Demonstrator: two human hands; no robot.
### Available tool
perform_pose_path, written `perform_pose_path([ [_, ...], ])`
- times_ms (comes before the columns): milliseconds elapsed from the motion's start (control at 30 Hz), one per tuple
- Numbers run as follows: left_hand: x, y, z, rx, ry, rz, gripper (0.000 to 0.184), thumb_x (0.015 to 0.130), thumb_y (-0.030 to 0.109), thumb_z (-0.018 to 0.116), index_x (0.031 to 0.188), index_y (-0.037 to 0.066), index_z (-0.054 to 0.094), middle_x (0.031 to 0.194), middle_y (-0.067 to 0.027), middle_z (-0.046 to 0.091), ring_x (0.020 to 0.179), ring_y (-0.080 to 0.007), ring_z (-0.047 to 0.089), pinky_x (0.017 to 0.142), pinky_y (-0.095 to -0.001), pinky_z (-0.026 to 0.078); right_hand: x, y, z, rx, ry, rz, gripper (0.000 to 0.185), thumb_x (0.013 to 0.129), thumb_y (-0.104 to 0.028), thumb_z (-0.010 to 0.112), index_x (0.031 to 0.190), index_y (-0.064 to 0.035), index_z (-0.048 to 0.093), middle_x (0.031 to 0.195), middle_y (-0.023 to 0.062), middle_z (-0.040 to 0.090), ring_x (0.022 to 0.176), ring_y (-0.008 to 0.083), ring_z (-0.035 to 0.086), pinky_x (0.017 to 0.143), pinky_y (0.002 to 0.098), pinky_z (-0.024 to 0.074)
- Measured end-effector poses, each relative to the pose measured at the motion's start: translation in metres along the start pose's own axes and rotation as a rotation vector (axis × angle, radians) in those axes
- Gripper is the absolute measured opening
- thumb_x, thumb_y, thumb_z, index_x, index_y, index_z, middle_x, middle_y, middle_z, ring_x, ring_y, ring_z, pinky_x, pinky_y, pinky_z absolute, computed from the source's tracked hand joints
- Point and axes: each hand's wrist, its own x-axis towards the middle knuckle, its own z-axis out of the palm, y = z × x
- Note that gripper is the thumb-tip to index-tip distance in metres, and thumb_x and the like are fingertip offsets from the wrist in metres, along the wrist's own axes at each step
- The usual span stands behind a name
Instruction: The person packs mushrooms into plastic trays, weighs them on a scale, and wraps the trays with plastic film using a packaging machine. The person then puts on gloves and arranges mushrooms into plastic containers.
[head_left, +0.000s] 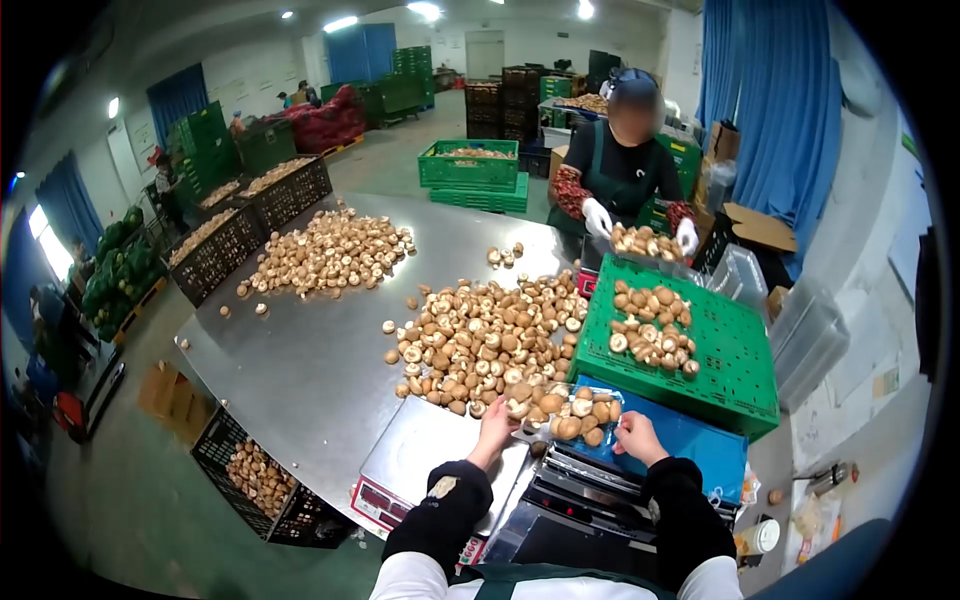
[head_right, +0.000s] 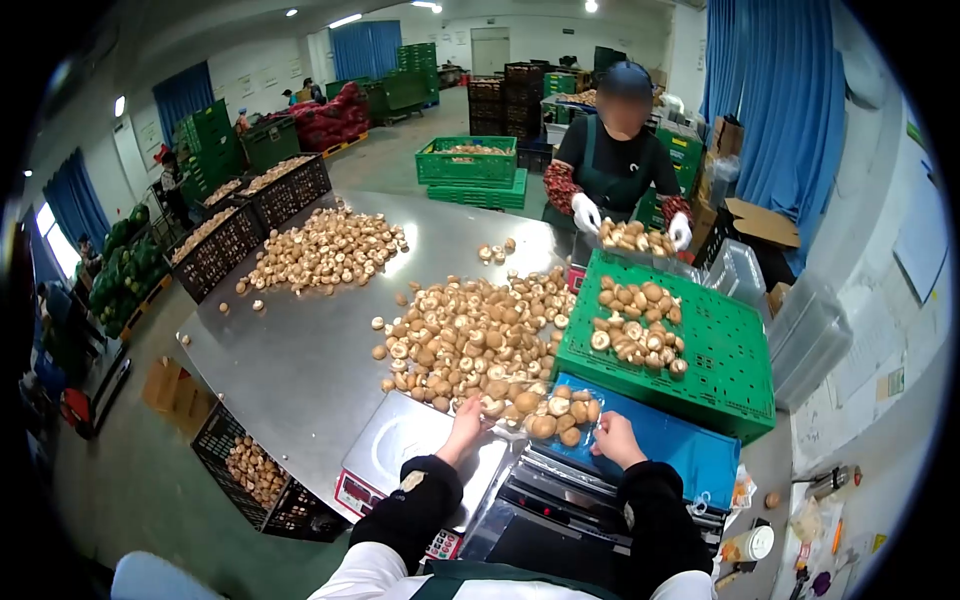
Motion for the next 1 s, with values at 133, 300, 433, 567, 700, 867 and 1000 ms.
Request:
perform_pose_path([
  [133, -0.012, 0.003, -0.053, 0.002, 0.144, 0.130, 0.032, 0.093, 0.013, 0.035, 0.122, 0.003, 0.045, 0.097, -0.0075, 0.057, 0.070, -0.0139, 0.056, 0.063, -0.0250, 0.046, 0.007, -0.021, 0.042, 0.055, -0.011, -0.068, 0.024, 0.079, 0.002, 0.050, 0.102, 0.0087, 0.047, 0.079, 0.0135, 0.057, 0.053, 0.0186, 0.061, 0.046, 0.0291, 0.0499],
  [300, -0.064, 0.047, -0.133, 0.026, 0.311, 0.206, 0.033, 0.093, 0.012, 0.034, 0.124, 0.003, 0.042, 0.094, -0.0088, 0.061, 0.068, -0.0131, 0.059, 0.056, -0.0220, 0.047, 0.003, -0.055, 0.112, 0.002, -0.303, -0.181, 0.039, 0.079, 0.001, 0.049, 0.117, 0.0048, 0.042, 0.090, 0.0112, 0.055, 0.066, 0.0183, 0.063, 0.055, 0.0277, 0.0505],
  [433, -0.092, 0.059, -0.194, 0.140, 0.391, 0.166, 0.038, 0.091, 0.010, 0.035, 0.127, -0.004, 0.035, 0.110, -0.0145, 0.053, 0.094, -0.0226, 0.058, 0.073, -0.0302, 0.051, 0.006, -0.036, 0.188, -0.103, -0.541, -0.071, 0.044, 0.078, -0.011, 0.055, 0.114, 0.0086, 0.039, 0.083, 0.0107, 0.059, 0.065, 0.0175, 0.061, 0.058, 0.0281, 0.0507],
  [567, -0.075, 0.006, -0.270, 0.561, 0.521, 0.305, 0.033, 0.086, 0.003, 0.036, 0.115, -0.007, 0.047, 0.109, -0.0155, 0.056, 0.098, -0.0217, 0.055, 0.087, -0.0300, 0.041, -0.029, -0.055, 0.202, 0.016, -0.638, -0.128, 0.049, 0.077, -0.021, 0.058, 0.112, 0.0084, 0.041, 0.101, 0.0212, 0.054, 0.090, 0.0283, 0.054, 0.078, 0.0329, 0.0443],
  [700, -0.087, 0.029, -0.253, 0.712, 0.440, 0.201, 0.035, 0.082, 0.005, 0.045, 0.115, -0.004, 0.049, 0.111, -0.0176, 0.054, 0.102, -0.0271, 0.051, 0.089, -0.0339, 0.039, -0.058, -0.051, 0.180, 0.016, -0.650, -0.273, 0.058, 0.079, -0.027, 0.057, 0.121, 0.0089, 0.037, 0.112, 0.0268, 0.050, 0.104, 0.0346, 0.050, 0.089, 0.0354, 0.0396],
  [867, -0.116, 0.075, -0.160, 1.226, 0.603, 0.584, 0.033, 0.078, 0.003, 0.049, 0.111, -0.001, 0.050, 0.115, -0.0181, 0.042, 0.108, -0.0358, 0.036, 0.093, -0.0414, 0.029, -0.117, -0.028, 0.046, 0.040, -0.250, -0.336, 0.034, 0.080, -0.019, 0.058, 0.107, 0.0006, 0.054, 0.090, 0.0138, 0.061, 0.081, 0.0213, 0.059, 0.073, 0.0313, 0.0472],
  [1000, -0.102, 0.080, -0.073, 0.977, 0.154, 0.656, 0.027, 0.083, 0.007, 0.050, 0.109, -0.001, 0.051, 0.106, -0.0140, 0.051, 0.096, -0.0243, 0.049, 0.082, -0.0337, 0.040, -0.158, 0.025, -0.079, -0.003, 0.641, -0.177, 0.024, 0.076, -0.013, 0.059, 0.094, 0.0014, 0.060, 0.086, 0.0145, 0.062, 0.081, 0.0246, 0.060, 0.073, 0.0326, 0.0467],
])
